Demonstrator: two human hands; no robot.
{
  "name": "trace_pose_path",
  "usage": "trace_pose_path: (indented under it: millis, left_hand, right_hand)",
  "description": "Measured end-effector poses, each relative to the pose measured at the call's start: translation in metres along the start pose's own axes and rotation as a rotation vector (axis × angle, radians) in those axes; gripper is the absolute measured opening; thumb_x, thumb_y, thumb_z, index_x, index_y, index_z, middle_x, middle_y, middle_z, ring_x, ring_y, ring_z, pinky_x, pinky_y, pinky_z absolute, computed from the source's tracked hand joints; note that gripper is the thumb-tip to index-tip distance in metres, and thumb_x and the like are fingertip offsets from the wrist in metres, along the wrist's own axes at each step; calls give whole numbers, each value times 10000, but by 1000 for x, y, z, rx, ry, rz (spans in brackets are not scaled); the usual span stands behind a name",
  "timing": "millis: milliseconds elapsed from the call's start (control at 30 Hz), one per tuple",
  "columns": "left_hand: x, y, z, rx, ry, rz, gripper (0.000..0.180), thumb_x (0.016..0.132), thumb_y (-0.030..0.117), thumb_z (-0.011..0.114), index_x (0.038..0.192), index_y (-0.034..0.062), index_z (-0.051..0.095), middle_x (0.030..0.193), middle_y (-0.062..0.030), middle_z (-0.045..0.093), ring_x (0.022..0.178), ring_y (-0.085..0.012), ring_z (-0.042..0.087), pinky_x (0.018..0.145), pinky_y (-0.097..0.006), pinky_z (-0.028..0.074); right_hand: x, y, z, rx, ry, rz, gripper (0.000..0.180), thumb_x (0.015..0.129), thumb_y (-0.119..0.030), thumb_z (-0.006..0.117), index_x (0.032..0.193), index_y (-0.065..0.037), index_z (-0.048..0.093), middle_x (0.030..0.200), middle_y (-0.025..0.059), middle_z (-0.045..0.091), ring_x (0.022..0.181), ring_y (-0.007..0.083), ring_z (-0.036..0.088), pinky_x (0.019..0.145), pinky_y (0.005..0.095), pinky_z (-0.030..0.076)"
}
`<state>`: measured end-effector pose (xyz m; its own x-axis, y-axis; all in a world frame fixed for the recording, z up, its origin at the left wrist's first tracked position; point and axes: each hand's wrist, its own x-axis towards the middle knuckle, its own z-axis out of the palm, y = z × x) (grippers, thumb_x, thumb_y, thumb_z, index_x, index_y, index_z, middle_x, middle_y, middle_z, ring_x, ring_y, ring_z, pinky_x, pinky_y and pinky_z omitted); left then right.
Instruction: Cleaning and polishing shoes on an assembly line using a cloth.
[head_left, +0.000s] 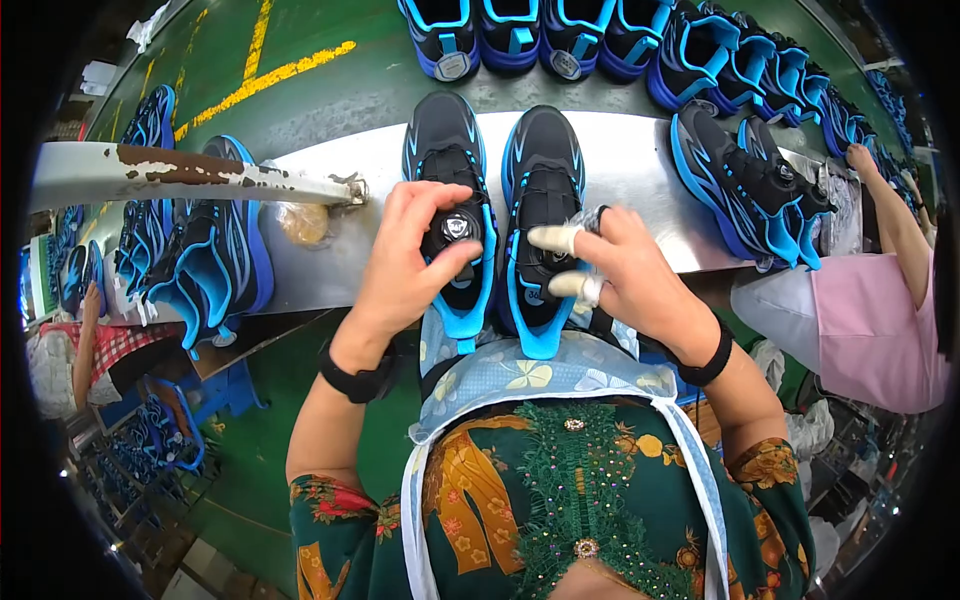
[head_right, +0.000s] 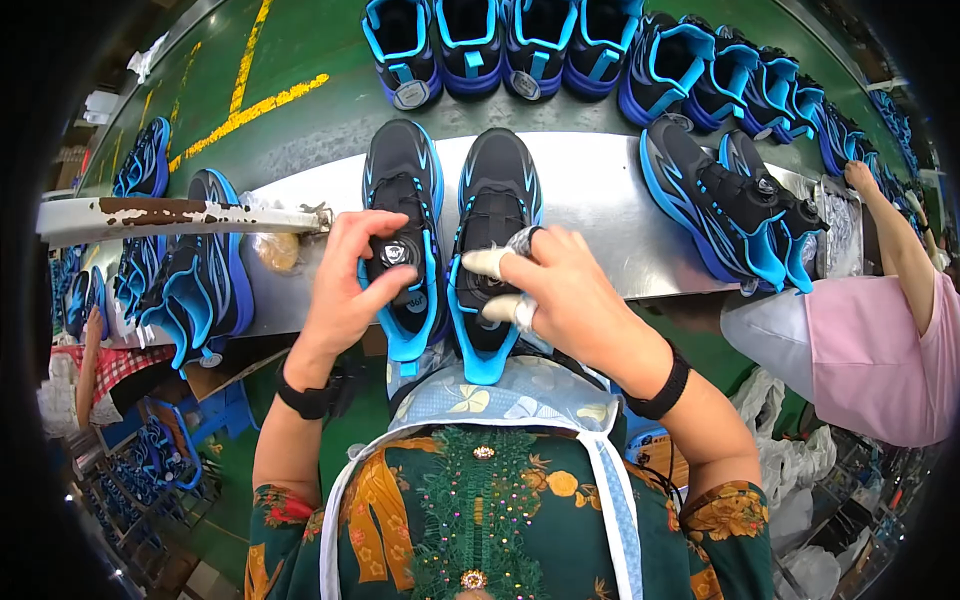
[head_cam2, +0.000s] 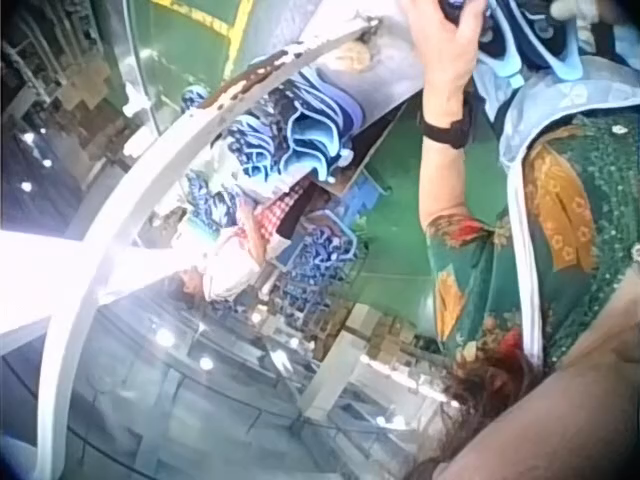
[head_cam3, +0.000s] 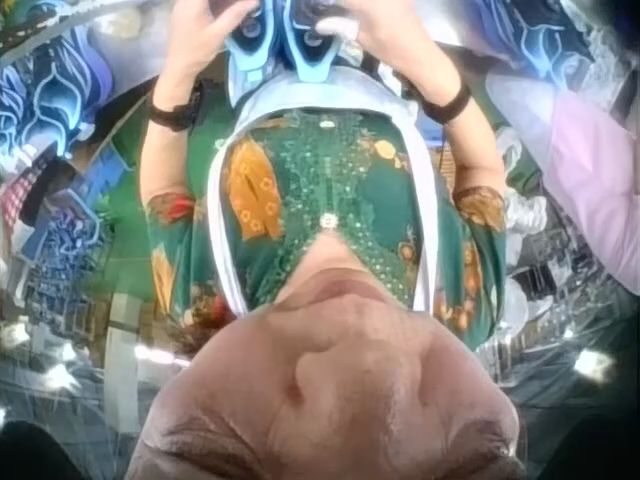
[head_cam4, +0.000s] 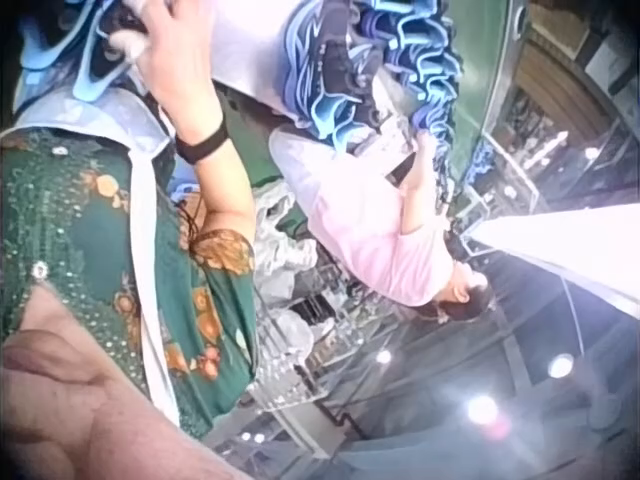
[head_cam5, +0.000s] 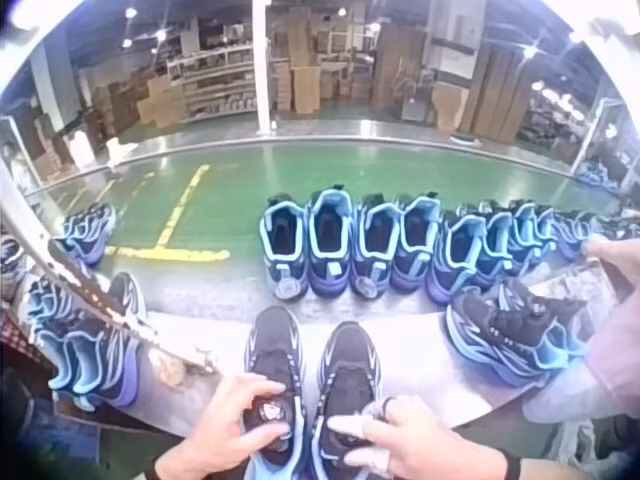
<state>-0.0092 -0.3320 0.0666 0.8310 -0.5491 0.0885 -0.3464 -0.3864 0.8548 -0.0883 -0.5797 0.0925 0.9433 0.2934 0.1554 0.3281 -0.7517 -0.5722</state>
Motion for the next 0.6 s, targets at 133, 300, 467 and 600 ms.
trace_pose_path:
  millis: [133, 300, 467, 600]
  left_hand:
    - [2, -7, -5, -294, -100, -80, 483, 786, 12, 638, 1263, 58, 580, 1183, -81, 569, 1101, -187, 537, 894, -288, 385]
    - [0, 3, 2, 15, 68, 47, 444, 783, 2, 631, 1224, 42, 599, 1136, -103, 603, 1125, -254, 565, 972, -333, 433]
    - [-2, -9, 0, -261, -73, -32, 455, 793, 36, 658, 1244, 59, 599, 1190, -94, 591, 1100, -185, 547, 926, -298, 401]
    - [1, -4, 0, -80, -20, -8, 446, 796, 53, 660, 1238, 60, 602, 1200, -85, 584, 1093, -189, 548, 909, -301, 409]
  right_hand:
    - [-3, 7, 20, -181, 167, -14, 440, 676, -338, 810, 1021, -101, 675, 736, 66, 463, 734, 270, 454, 676, 372, 344]
    - [6, -1, 6, -19, 53, 41, 385, 685, -321, 800, 960, -98, 649, 738, 54, 507, 755, 262, 493, 741, 379, 376]
    - [-1, 5, 22, -149, 109, -8, 362, 697, -320, 793, 947, -103, 648, 781, 46, 527, 795, 255, 504, 765, 378, 374]
    - [5, 6, 7, -113, 48, -38, 358, 690, -316, 795, 939, -100, 654, 768, 43, 522, 797, 254, 500, 790, 392, 374]
